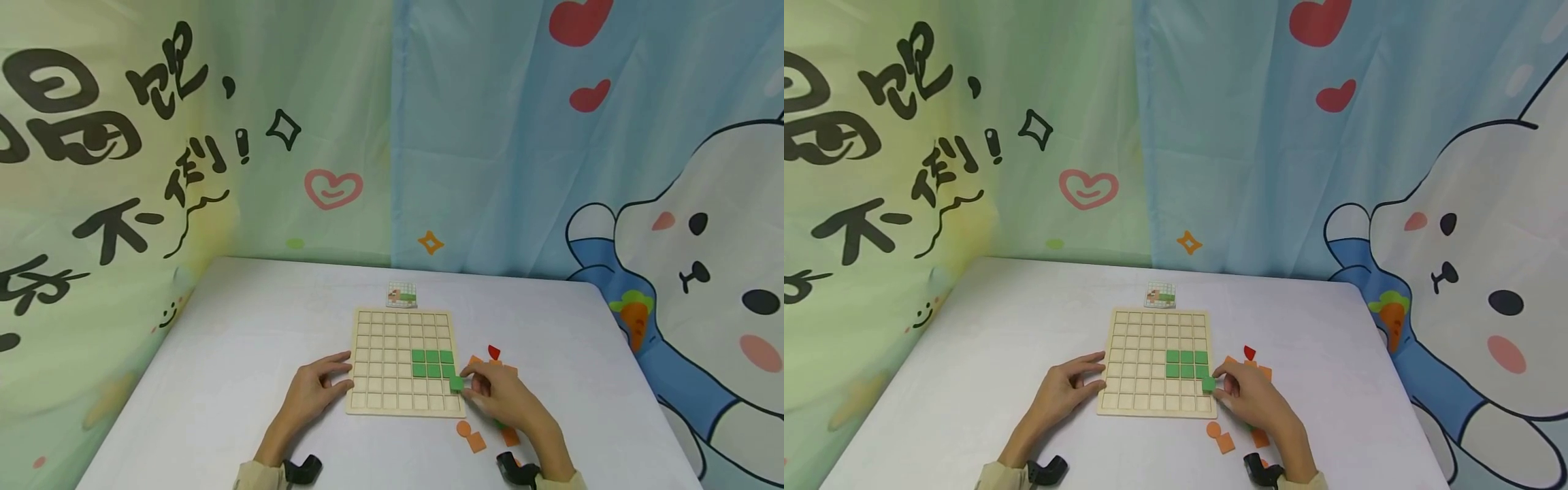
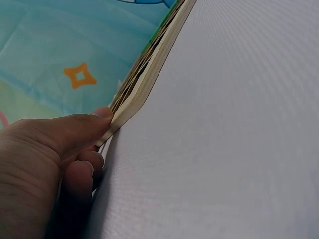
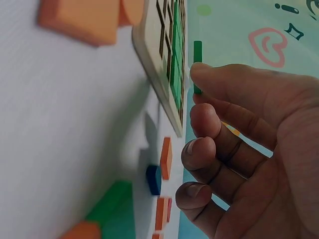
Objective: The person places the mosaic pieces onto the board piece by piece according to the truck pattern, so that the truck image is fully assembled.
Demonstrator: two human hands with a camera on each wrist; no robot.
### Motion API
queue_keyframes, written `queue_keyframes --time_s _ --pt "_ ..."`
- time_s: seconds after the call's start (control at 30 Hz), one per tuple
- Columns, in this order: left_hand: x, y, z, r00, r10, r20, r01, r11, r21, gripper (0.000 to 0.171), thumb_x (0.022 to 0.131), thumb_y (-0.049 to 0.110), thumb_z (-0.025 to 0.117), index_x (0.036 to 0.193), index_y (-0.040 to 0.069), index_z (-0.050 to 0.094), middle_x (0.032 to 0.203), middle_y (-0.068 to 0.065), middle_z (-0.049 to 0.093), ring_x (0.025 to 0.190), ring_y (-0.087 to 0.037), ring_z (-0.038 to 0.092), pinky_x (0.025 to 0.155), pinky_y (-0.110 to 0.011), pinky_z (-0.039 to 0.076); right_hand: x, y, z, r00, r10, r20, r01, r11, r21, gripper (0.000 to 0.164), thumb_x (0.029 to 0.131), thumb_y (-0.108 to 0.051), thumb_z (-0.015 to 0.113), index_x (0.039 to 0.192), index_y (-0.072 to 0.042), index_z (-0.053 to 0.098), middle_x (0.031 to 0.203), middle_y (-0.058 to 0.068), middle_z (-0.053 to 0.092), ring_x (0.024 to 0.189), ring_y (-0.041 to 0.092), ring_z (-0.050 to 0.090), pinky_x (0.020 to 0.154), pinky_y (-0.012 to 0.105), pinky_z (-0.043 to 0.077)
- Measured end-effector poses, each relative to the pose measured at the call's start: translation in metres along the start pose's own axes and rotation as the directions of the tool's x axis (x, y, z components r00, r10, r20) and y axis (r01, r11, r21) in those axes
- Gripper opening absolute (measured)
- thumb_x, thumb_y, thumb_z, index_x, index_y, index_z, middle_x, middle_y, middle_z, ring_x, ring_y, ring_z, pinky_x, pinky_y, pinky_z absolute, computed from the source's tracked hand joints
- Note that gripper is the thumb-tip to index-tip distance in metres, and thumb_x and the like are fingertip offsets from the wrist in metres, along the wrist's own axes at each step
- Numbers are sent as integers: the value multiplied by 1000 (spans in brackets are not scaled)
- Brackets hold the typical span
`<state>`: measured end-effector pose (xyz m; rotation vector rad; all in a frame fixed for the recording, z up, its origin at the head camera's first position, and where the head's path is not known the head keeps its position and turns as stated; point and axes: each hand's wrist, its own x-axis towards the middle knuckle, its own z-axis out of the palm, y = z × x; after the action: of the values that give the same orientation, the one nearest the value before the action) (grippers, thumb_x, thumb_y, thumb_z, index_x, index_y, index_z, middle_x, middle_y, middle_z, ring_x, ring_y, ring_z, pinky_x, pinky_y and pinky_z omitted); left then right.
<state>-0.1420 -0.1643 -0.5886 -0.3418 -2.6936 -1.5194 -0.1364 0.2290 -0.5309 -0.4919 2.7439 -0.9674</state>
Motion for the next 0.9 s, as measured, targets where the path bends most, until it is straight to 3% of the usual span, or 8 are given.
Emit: queue_keyframes --time_s 0.5,0.9 --pt "2 1 1 1000 26 -6 -26 1000 2 31 85 17 89 114 8 82 137 -8 74 53 2 43 50 -18 38 25 -17 12 995 -101 5 101 995 21 20 94 -16 79 112 -8 74 75 -12 56 67 -1 47 65 20 45" --pt "0 0 1 1000 12 -12 -12 1000 5 31 85 17 90 113 8 82 137 -7 75 54 1 44 51 -18 39 43 -33 25 994 -111 2 111 994 -6 20 95 -17 79 113 -9 74 75 -11 56 66 0 46 65 20 44"
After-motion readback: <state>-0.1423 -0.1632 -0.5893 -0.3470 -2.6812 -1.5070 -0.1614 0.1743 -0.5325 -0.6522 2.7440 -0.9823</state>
